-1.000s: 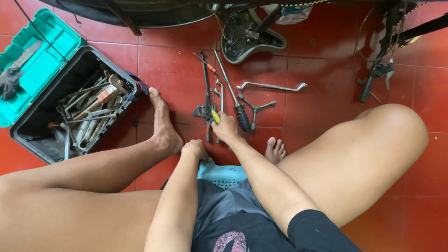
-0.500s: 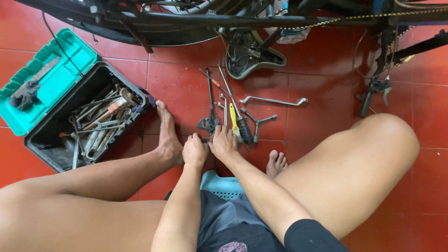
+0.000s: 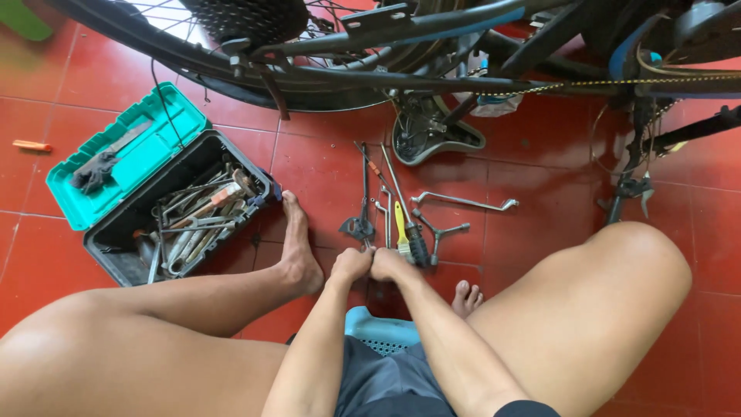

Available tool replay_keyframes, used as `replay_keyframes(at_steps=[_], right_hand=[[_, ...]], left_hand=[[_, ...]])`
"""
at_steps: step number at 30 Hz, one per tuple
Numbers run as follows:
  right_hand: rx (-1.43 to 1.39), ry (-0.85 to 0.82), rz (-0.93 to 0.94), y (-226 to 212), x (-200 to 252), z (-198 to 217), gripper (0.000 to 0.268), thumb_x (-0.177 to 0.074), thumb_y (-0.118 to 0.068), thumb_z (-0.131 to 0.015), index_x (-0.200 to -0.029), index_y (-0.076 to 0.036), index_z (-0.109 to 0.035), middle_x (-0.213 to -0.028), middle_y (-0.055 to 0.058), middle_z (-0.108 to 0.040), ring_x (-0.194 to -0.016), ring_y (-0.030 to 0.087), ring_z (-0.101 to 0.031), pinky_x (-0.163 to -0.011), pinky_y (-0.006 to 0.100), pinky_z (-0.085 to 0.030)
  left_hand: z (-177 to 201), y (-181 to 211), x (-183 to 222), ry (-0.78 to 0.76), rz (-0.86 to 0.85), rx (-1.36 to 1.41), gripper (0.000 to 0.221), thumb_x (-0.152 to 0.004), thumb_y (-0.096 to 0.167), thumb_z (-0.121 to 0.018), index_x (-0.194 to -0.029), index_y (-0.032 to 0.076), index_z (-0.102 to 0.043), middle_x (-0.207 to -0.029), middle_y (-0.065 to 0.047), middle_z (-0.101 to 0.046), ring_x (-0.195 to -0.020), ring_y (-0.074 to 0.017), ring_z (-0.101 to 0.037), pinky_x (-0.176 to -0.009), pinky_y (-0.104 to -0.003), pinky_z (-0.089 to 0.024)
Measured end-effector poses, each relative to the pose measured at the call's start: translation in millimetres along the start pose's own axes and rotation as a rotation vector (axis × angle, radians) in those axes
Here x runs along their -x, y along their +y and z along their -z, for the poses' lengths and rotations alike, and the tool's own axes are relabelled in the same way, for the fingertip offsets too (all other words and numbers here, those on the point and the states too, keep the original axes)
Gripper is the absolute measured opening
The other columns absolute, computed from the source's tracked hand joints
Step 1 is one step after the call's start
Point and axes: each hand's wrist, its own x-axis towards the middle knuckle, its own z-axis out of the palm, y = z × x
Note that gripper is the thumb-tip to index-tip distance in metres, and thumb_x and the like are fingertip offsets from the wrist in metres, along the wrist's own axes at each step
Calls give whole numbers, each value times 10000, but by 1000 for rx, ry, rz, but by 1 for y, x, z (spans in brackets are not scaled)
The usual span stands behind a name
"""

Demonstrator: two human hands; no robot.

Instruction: Cleaning a bicycle chain and gears with a brush and adjusting the rear wheel assembly using pliers and a wrench.

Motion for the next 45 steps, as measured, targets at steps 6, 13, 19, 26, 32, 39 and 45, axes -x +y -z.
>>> replay_keyframes(at_steps=[6, 13, 19, 26, 32, 39, 45], right_hand=[[94, 49, 319, -53, 98, 141, 385, -712, -133, -562, -985, 45, -768, -1036, 273, -753, -1114, 442, -701, -978, 571, -538], [-531, 390, 714, -143, 240, 264, 661, -793, -240, -749, -1371, 42, -595, -1182, 349, -691, -1132, 527, -648, -959, 604, -513], [-463, 429, 685, -176, 228, 300, 705, -716, -367, -816, -1337, -108, -606, -897, 132, -779, -581, 208, -730, -628, 400, -589], [-791, 228, 1030, -158, 145, 288, 260, -920, -145, -734, -1133, 3, -716, -814, 123, -696, -677, 192, -676, -627, 321, -578], [-875, 267, 1032, -175, 165, 283, 184, -985, -190, -691, -1116, -67, -732, -888, 104, -689, -865, 207, -687, -751, 359, -610], [-1065, 126, 946, -184, 165, 267, 195, -1017, -170, -627, -1156, -51, -694, -941, 164, -702, -869, 306, -733, -739, 437, -662], [-1405, -151, 874, -189, 177, 242, 367, -1014, -182, -641, -1300, 39, -577, -1053, 303, -678, -773, 442, -723, -482, 589, -628]], left_hand=[[33, 31, -6, 251, -243, 276, 703, -907, 621, -616, -1093, -45, -746, -1135, -311, -717, -1213, -418, -645, -1012, -554, -511], [192, 106, 126, 401, -747, 828, 429, -964, 367, -716, -1128, -29, -714, -970, -160, -680, -928, -235, -654, -810, -351, -595], [240, 127, 137, 490, -860, 998, 254, -971, 288, -729, -1140, 99, -747, -986, -118, -752, -879, -227, -743, -757, -391, -672], [243, 121, 123, 578, -964, 1162, 272, -905, 170, -820, -1110, 14, -732, -959, -165, -755, -827, -240, -761, -705, -395, -695], [241, 136, 129, 663, -1019, 1267, 223, -854, 119, -862, -1040, 43, -765, -910, -130, -771, -795, -212, -770, -656, -364, -709], [238, 134, 142, 682, -962, 1218, 203, -861, 162, -843, -1045, 106, -778, -880, -89, -763, -765, -181, -756, -695, -343, -709], [252, 120, 146, 738, -922, 927, 208, -893, 269, -827, -1081, 186, -794, -947, -65, -803, -860, -186, -791, -718, -307, -681]])
